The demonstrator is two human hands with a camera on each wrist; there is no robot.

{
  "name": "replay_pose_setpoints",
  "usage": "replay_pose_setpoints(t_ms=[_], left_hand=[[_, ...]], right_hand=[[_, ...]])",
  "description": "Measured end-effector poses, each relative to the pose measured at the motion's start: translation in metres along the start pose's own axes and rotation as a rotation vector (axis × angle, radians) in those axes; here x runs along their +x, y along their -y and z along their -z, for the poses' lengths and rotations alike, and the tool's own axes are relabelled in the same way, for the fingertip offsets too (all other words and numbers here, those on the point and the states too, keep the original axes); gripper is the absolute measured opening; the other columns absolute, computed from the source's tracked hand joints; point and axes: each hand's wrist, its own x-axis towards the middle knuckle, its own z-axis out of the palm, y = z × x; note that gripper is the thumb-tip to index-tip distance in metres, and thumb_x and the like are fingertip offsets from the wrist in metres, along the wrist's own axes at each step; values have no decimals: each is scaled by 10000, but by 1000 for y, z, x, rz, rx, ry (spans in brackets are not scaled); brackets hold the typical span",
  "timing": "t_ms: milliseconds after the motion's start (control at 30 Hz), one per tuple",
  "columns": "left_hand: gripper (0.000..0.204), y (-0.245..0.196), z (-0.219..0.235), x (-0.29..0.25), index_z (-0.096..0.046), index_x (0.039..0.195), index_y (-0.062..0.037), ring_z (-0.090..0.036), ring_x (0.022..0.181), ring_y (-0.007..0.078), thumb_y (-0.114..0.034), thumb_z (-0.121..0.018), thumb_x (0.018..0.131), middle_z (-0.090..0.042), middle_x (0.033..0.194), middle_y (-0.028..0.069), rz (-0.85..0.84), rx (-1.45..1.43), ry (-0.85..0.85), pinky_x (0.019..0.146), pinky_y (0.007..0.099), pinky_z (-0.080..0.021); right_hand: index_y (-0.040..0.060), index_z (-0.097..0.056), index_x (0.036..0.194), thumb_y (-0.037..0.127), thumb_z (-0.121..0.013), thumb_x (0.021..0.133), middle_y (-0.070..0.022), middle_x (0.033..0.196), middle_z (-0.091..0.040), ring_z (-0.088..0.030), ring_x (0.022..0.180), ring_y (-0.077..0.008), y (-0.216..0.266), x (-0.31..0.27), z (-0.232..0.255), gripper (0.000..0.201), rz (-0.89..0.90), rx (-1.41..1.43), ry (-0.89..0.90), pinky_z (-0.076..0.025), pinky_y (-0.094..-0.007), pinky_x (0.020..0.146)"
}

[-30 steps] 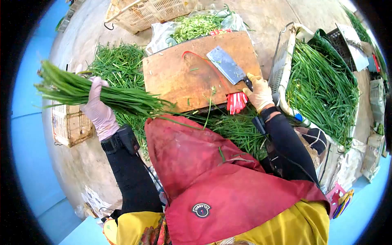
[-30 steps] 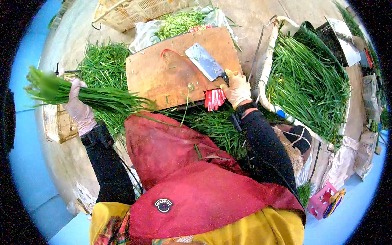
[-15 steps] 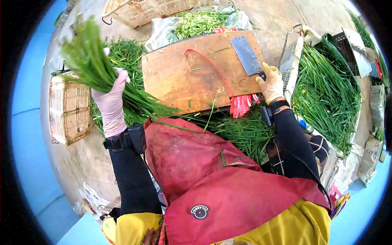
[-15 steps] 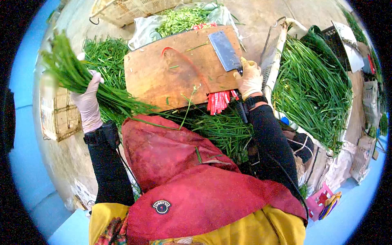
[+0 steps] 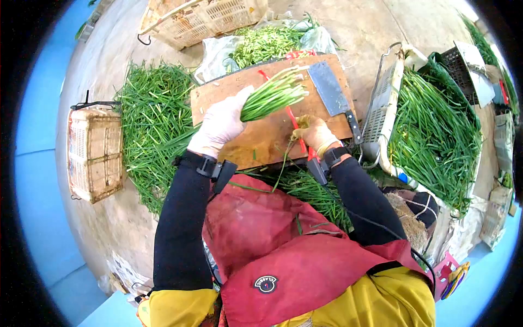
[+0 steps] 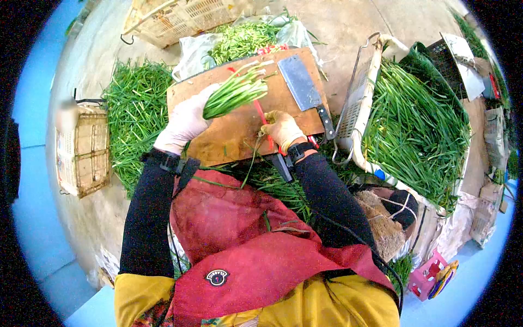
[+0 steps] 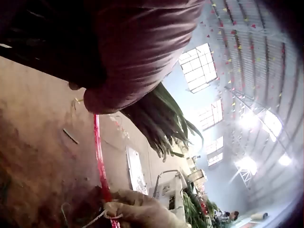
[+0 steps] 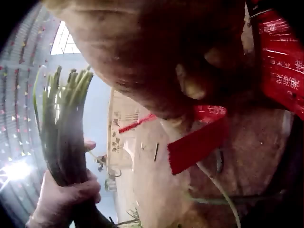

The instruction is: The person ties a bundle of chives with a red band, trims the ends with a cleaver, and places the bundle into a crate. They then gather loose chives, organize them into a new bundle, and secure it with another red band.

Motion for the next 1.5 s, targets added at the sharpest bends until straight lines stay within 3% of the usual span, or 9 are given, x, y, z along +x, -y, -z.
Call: replay_pose_setpoints(t_ms=[100,167,267,500,700,1100,1300,1433,1500], left_hand=[[667,-18,-20,16,-444,1388,-136,-629,1015,356,-183,-704,775,-641,1096,212,-6,55,6,852,426,-506],[1164,-35,-30,25,-203,1520,-157,-559,1145,358,-396,-866,594,-570,1248,187,33,92,187,935,441,-466],[1346,-42,-71,22,-138,1543,-175,-399,1324,345,-474,-899,474,-438,1412,150,41,113,100,1080,501,-322],[1327,-35,-77,23,-161,1537,-183,-359,1359,331,-477,-899,474,-391,1466,138,86,102,75,1090,536,-290],[1006,-25,-87,29,-374,1452,-179,-541,1088,283,-345,-869,592,-584,1134,79,23,147,-4,908,418,-426],[1279,-48,-74,30,-166,1535,-175,-411,1311,331,-453,-889,518,-454,1409,127,71,46,4,1042,527,-322],[1330,-50,-77,29,-97,1547,-198,-337,1375,351,-454,-892,512,-372,1485,133,121,37,67,1093,586,-254],[1301,-50,-79,27,-117,1545,-204,-321,1386,360,-440,-891,526,-346,1501,133,115,59,42,1092,589,-257],[1280,-51,-81,25,-129,1544,-213,-318,1387,366,-438,-887,537,-340,1505,135,111,68,35,1092,590,-258]], right_hand=[[-47,-627,1139,42,-711,784,-156,994,-703,-674,866,-216,-1,-3,1,375,-20,83,-15,-532,-313,791],[-32,-644,1118,94,-740,770,-179,1010,-701,-680,883,-245,0,-3,1,383,-60,158,0,-530,-327,800],[5,-675,1058,238,-793,724,-213,1012,-687,-668,934,-334,10,-3,0,424,-75,-273,-14,-519,-380,822],[0,-665,1071,236,-789,736,-205,1019,-687,-655,981,-325,5,-4,-2,428,-64,-232,-21,-507,-374,852],[11,-666,1047,236,-779,740,-209,1006,-686,-648,980,-349,-8,1,-5,397,48,-259,-29,-502,-394,862],[25,-653,1121,198,-723,768,-212,1069,-671,-629,1021,-365,1,-11,-1,399,23,-265,-34,-494,-403,889],[49,-677,1068,357,-629,848,-205,1026,-674,-630,983,-372,8,-26,10,381,65,-372,-130,-493,-432,864],[54,-686,1039,230,-639,856,-188,993,-674,-637,962,-351,6,-24,25,258,224,-252,-281,-494,-410,859],[67,-690,1009,140,-626,840,-178,936,-677,-646,892,-347,23,-22,37,195,531,-275,-446,-506,-415,812]])
